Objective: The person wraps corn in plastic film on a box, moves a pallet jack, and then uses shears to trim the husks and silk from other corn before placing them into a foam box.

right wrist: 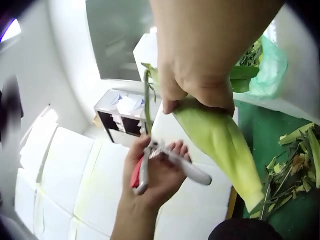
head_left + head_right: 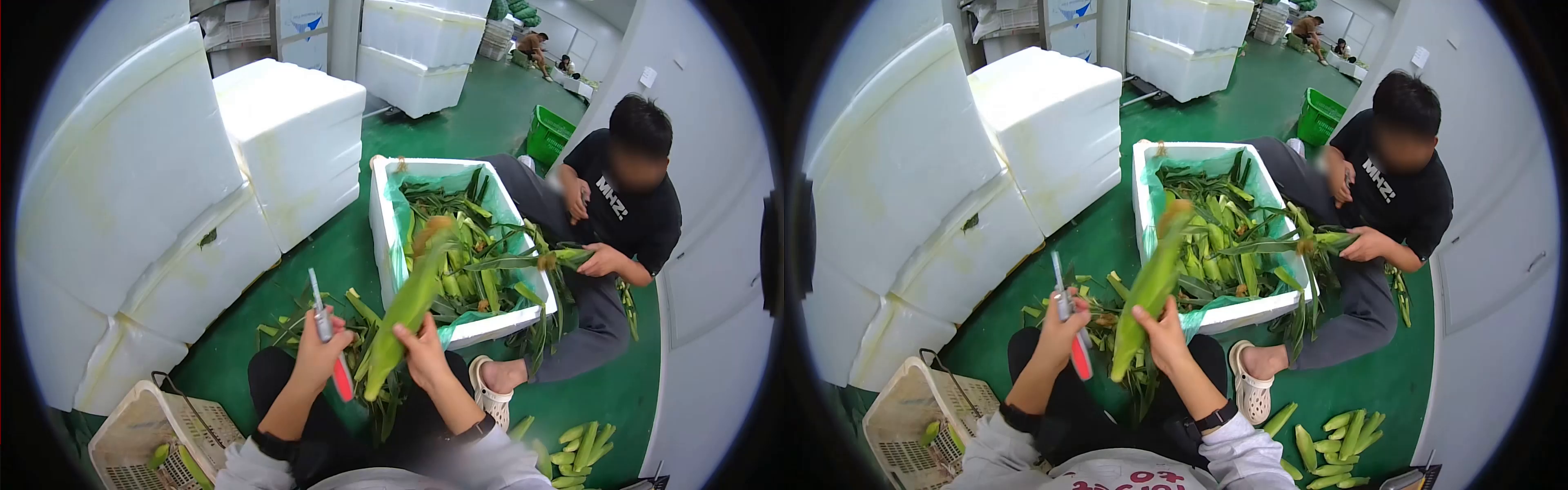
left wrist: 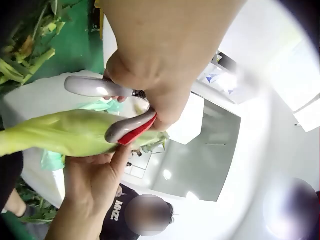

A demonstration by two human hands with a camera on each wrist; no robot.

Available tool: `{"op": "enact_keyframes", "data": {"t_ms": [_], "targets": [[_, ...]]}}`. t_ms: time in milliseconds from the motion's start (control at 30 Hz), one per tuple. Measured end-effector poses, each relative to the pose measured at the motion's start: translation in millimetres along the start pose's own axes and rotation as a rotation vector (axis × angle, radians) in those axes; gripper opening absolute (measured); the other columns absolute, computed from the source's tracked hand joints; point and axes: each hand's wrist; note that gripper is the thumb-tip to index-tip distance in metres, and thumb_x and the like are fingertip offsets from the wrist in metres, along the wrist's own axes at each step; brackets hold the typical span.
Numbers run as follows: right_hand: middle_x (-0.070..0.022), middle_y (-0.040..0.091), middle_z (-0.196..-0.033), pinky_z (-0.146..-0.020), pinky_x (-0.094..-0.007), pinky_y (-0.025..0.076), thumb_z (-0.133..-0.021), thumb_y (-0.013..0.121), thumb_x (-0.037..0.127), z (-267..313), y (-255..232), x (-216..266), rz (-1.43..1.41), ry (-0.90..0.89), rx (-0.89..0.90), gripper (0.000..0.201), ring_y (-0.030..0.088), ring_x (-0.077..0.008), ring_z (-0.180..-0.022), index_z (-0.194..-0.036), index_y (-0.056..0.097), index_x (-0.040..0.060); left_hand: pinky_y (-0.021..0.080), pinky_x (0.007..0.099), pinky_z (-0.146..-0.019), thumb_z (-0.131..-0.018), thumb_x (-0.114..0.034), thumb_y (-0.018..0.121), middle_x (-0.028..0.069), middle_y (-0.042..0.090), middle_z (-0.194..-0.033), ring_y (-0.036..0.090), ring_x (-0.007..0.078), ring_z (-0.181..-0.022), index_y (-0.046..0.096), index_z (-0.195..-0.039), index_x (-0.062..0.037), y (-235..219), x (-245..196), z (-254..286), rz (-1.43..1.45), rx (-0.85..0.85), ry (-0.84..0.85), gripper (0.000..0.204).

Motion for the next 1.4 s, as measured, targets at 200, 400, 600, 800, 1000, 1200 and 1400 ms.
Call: {"op": "enact_keyframes", "data": {"t_ms": [200,400,600,800,1000,1200,1400], "targets": [[-0.0058,0.047,-0.12,-0.096,-0.0407,0.04,-0.083,0.066,0.006,-14,-18,16,-0.171,-0.148,-0.183,0.055,0.048,-0.023,-0.111,-0.129,0.037,0.0113,0.046,0.049,-0.092,-0.077,-0.006,0.059,0.0156,0.058,-0.113,0.055,0.0309,-0.113,0.035,-0.135,-0.0082,-26,14,80,0.431,0.345,-0.714,0.062],[-0.0086,0.048,-0.119,-0.099,-0.0419,0.039,-0.076,0.066,0.007,-2,-24,4,-0.246,-0.35,-0.164,0.059,0.049,-0.025,-0.111,-0.127,0.038,0.0078,0.038,0.0555,-0.097,-0.082,-0.013,0.056,0.0119,0.05,-0.125,0.045,0.0318,-0.123,0.035,-0.137,-0.0162,6,40,73,0.597,0.399,-0.923,0.059],[-0.0099,0.048,-0.12,-0.1,-0.0434,0.039,-0.069,0.067,0.012,14,-27,5,-0.133,-0.431,0.055,0.063,0.049,-0.0276,-0.113,-0.125,0.038,0.0057,0.044,0.0506,-0.091,-0.08,-0.011,0.057,0.0113,0.057,-0.111,0.056,0.0332,-0.109,0.039,-0.134,-0.0137,6,59,51,0.637,0.466,-0.857,0.058],[-0.0109,0.049,-0.121,-0.103,-0.0457,0.037,-0.071,0.066,0.018,18,-25,-3,-0.174,-0.327,-0.035,0.061,0.048,-0.0296,-0.115,-0.125,0.04,0.0081,0.051,0.035,-0.061,-0.083,-0.017,0.06,0.0075,0.055,-0.077,0.058,0.0215,-0.066,0.049,-0.11,-0.005,-4,63,74,0.489,0.239,-0.865,0.032],[-0.0102,0.049,-0.121,-0.101,-0.0456,0.04,-0.078,0.067,0.027,39,-2,-19,-0.25,-0.254,-0.064,0.055,0.049,-0.0274,-0.116,-0.123,0.043,0.0075,0.051,0.0349,-0.06,-0.088,-0.021,0.062,0.0053,0.055,-0.089,0.06,0.0187,-0.071,0.043,-0.111,-0.0077,19,64,50,0.504,-0.12,-0.415,0.032],[-0.0075,0.05,-0.121,-0.098,-0.0401,0.041,-0.096,0.052,0.023,35,1,-14,-0.133,-0.102,-0.178,0.037,0.05,-0.0222,-0.113,-0.125,0.042,0.0034,0.046,0.0392,-0.082,-0.071,-0.013,0.075,0.0189,0.05,-0.108,0.055,0.0365,-0.098,0.038,-0.119,-0.0045,2,55,50,-0.751,0.128,0.459,0.062],[-0.0111,0.05,-0.123,-0.097,-0.0344,0.039,-0.1,0.042,0.027,39,-2,-20,0.096,-0.027,-0.008,0.039,0.049,-0.0197,-0.113,-0.127,0.043,-0.0008,0.043,0.0356,-0.089,-0.066,-0.015,0.08,0.0158,0.05,-0.114,0.053,0.0276,-0.104,0.038,-0.121,-0.0014,-5,43,41,-0.498,0.303,0.127,0.071]]}}
Point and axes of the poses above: each hand's wrist, its own z-axis away from the middle knuckle, its own y-axis out of the palm, x = y × z
